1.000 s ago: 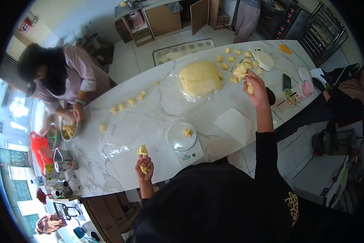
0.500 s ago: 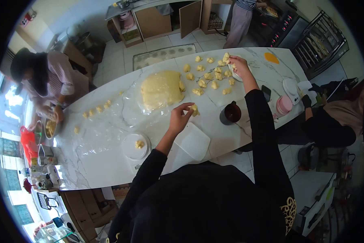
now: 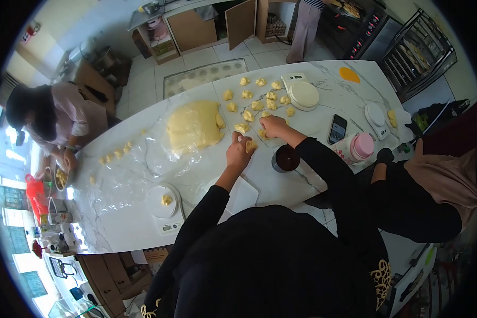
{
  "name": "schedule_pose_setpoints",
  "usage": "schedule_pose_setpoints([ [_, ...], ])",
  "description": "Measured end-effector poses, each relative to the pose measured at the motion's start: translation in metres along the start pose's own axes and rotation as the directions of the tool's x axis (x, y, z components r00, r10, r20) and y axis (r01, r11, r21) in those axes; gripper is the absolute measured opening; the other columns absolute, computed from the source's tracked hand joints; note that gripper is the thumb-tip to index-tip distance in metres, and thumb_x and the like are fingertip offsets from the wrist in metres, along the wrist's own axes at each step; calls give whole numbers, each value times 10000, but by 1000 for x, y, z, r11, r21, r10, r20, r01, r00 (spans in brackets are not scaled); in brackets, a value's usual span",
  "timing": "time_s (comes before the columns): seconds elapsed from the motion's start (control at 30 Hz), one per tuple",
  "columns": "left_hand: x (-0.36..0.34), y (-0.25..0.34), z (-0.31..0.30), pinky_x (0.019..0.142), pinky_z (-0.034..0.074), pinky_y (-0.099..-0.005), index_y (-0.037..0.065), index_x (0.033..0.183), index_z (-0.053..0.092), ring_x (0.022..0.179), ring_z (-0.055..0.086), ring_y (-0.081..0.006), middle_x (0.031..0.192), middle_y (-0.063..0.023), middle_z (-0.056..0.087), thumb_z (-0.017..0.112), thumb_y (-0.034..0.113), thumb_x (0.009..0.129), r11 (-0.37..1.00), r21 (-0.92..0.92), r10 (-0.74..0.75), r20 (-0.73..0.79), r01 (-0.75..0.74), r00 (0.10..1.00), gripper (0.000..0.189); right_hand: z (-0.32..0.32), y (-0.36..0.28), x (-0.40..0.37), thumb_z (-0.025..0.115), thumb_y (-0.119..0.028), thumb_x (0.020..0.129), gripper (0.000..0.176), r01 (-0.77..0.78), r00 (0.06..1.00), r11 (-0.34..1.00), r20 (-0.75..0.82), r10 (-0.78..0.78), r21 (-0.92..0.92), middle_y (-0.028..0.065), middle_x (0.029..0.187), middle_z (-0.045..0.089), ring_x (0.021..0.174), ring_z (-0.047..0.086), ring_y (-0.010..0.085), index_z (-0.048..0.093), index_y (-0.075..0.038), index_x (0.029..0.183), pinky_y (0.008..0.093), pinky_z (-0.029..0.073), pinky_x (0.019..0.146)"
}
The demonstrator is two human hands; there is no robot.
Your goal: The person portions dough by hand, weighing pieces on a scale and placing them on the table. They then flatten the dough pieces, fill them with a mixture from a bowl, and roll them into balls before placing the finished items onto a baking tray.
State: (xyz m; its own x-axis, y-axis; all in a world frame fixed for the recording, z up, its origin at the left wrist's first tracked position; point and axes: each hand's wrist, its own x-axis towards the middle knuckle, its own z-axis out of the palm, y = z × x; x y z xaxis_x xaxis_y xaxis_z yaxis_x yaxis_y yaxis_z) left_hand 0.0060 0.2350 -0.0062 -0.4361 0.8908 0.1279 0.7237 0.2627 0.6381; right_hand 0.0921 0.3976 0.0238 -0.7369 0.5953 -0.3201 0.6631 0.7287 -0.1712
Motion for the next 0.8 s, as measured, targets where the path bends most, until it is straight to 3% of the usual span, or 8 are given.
schedule_pose_setpoints([
  [0.1,0,4,-9,695,467,-379,83,973,512,843,554,-287,950,-100,491,741,174,648,985,-168,17,-175,-47,984,407,-8,1,-1,681,-162,634,235,56,998,992,31,-53,-116,86,901,622,845,616,253,583,-108,842,375,490,667],
  [0.23,2,3,-21,670,456,-396,88,1001,475,855,539,-305,961,-111,492,734,177,658,983,-145,79,-218,-112,973,440,-10,19,19,675,-254,670,213,130,992,974,-21,-128,184,101,819,635,788,613,245,608,-119,819,366,475,665],
  [0.37,1,7,-31,663,439,-374,72,1018,513,827,529,-284,909,-105,501,727,152,669,965,-201,123,-222,-169,967,417,-92,30,-14,648,-235,675,203,415,904,886,-202,-376,207,105,807,637,753,605,267,615,-117,838,368,465,654],
  [0.5,-1,20,-40,509,407,-274,45,994,538,662,524,-175,899,-89,517,706,91,692,902,-298,227,-284,-311,931,348,-169,-1,-173,654,-161,694,255,171,908,975,-406,-99,145,82,681,573,662,570,245,610,-117,942,340,435,609],
  [0.57,-5,20,-43,474,382,-246,37,998,532,582,486,-126,890,-74,520,682,79,719,884,-409,151,-206,-226,967,319,-163,-17,-232,662,-157,684,307,-61,916,955,-364,169,289,80,674,565,651,561,247,601,-132,983,344,432,607],
  [0.63,-4,23,-42,439,358,-218,28,1001,526,502,448,-77,882,-58,523,659,68,746,855,-503,75,-123,-127,990,290,-126,-9,-249,680,-173,659,377,-153,866,921,-400,300,359,87,744,582,685,568,257,589,-156,1025,362,438,626],
  [0.7,-9,25,-38,396,311,-181,18,1012,512,447,367,-15,860,-24,514,604,54,796,511,-859,-88,-13,34,996,237,-86,1,-248,694,-162,631,421,-243,829,921,-428,360,303,96,775,585,712,578,258,585,-163,1037,365,448,641],
  [0.8,-24,21,-37,389,307,-176,19,1016,504,474,384,-14,864,-10,505,560,43,823,529,-848,-34,-2,16,999,203,-20,31,-230,724,-130,553,497,-404,820,902,-378,430,150,111,874,579,805,593,269,588,-180,1028,377,471,690],
])
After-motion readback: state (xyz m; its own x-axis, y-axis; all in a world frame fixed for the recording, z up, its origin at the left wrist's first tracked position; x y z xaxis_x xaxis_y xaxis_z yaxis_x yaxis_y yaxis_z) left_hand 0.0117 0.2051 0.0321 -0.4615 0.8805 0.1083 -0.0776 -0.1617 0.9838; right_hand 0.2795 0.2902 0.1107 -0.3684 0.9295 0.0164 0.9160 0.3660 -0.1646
